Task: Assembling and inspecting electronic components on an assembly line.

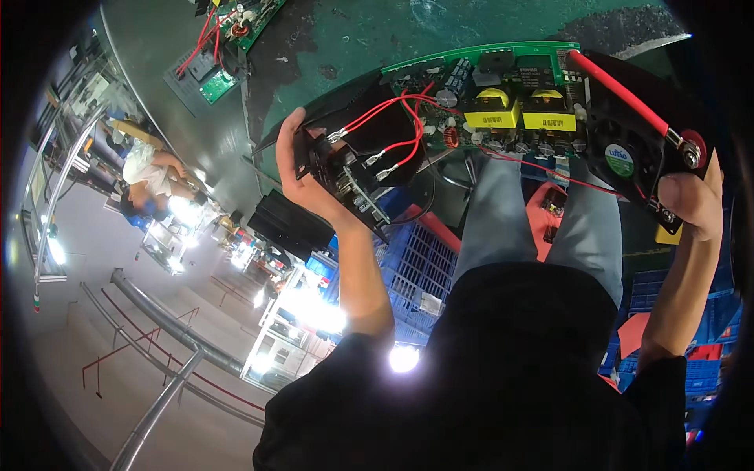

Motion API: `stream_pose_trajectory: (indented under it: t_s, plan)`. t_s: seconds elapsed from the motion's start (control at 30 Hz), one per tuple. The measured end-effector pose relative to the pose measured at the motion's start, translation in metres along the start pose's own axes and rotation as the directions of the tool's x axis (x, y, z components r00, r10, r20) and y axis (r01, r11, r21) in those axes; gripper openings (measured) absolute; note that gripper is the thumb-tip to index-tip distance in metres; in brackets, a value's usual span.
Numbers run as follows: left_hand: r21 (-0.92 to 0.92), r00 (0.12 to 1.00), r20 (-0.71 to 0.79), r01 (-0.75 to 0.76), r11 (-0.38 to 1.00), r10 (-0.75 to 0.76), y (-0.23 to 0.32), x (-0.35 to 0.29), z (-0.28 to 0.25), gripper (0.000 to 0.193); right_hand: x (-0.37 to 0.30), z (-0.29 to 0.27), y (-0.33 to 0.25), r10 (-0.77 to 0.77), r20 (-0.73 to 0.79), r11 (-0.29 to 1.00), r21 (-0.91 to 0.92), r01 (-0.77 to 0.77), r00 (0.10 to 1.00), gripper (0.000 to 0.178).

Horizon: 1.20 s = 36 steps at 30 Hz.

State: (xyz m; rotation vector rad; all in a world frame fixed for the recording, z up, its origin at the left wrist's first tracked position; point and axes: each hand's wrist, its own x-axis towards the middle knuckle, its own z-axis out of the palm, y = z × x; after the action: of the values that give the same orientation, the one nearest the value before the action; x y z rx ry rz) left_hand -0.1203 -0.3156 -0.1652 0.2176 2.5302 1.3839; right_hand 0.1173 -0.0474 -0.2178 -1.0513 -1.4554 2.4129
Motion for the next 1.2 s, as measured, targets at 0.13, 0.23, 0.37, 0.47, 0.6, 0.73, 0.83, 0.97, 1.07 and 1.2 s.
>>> stream_pose_trajectory:
  t_s: [0.13, 0.23, 0.37, 0.47, 0.6, 0.73, 0.83, 0.97, 1.07, 1.2]
  plan:
    - [-0.042, 0.999, 0.037, -0.014, 0.999, 0.016, -0.004, -0.001, 0.004, 0.035, -0.008, -0.023, 0.010, -0.045, 0.017, 0.999, -0.010, 0.045, 0.999, 0.049]
    - [0.034, 0.999, -0.006, -0.038, 0.999, 0.038, -0.012, 0.002, 0.005, 0.033, -0.005, -0.019, 0.013, -0.078, 0.039, 0.997, -0.002, 0.078, 0.996, 0.047]
    - [0.060, 0.998, -0.008, -0.065, 0.996, 0.066, -0.013, 0.005, -0.002, 0.031, -0.005, -0.024, 0.029, -0.111, 0.071, 0.994, 0.017, 0.110, 0.991, 0.046]
    - [-0.065, 0.998, 0.014, -0.062, 0.996, 0.063, -0.013, 0.004, -0.002, 0.033, -0.006, -0.030, 0.045, -0.135, 0.079, 0.991, 0.029, 0.133, 0.988, 0.044]
    - [-0.009, 0.986, 0.048, -0.158, 0.987, 0.158, -0.022, 0.009, -0.008, 0.038, -0.028, -0.061, 0.079, -0.166, 0.087, 0.985, 0.059, 0.161, 0.982, 0.043]
    - [-0.340, 0.950, 0.272, -0.052, 0.939, 0.151, -0.017, 0.008, -0.003, 0.046, -0.133, -0.237, 0.185, -0.200, 0.087, 0.978, 0.068, 0.195, 0.976, 0.041]
    - [-0.307, 0.990, 0.131, 0.085, 0.948, -0.046, -0.008, 0.008, 0.005, 0.049, -0.148, -0.224, 0.189, -0.235, 0.085, 0.969, 0.094, 0.228, 0.968, 0.040]
    - [-0.420, 0.993, 0.092, 0.102, 0.902, -0.069, -0.010, 0.008, -0.005, 0.048, -0.124, -0.163, 0.170, -0.293, 0.077, 0.951, 0.129, 0.282, 0.953, 0.038]
    - [-0.576, 0.991, 0.058, 0.133, 0.807, -0.122, -0.024, 0.010, -0.011, 0.047, -0.160, -0.247, 0.218, -0.328, 0.078, 0.942, 0.098, 0.320, 0.942, 0.037]
    - [-0.425, 0.997, 0.019, 0.071, 0.902, -0.070, -0.028, 0.015, -0.028, 0.045, -0.106, -0.145, 0.168, -0.396, 0.084, 0.914, 0.135, 0.383, 0.915, 0.035]
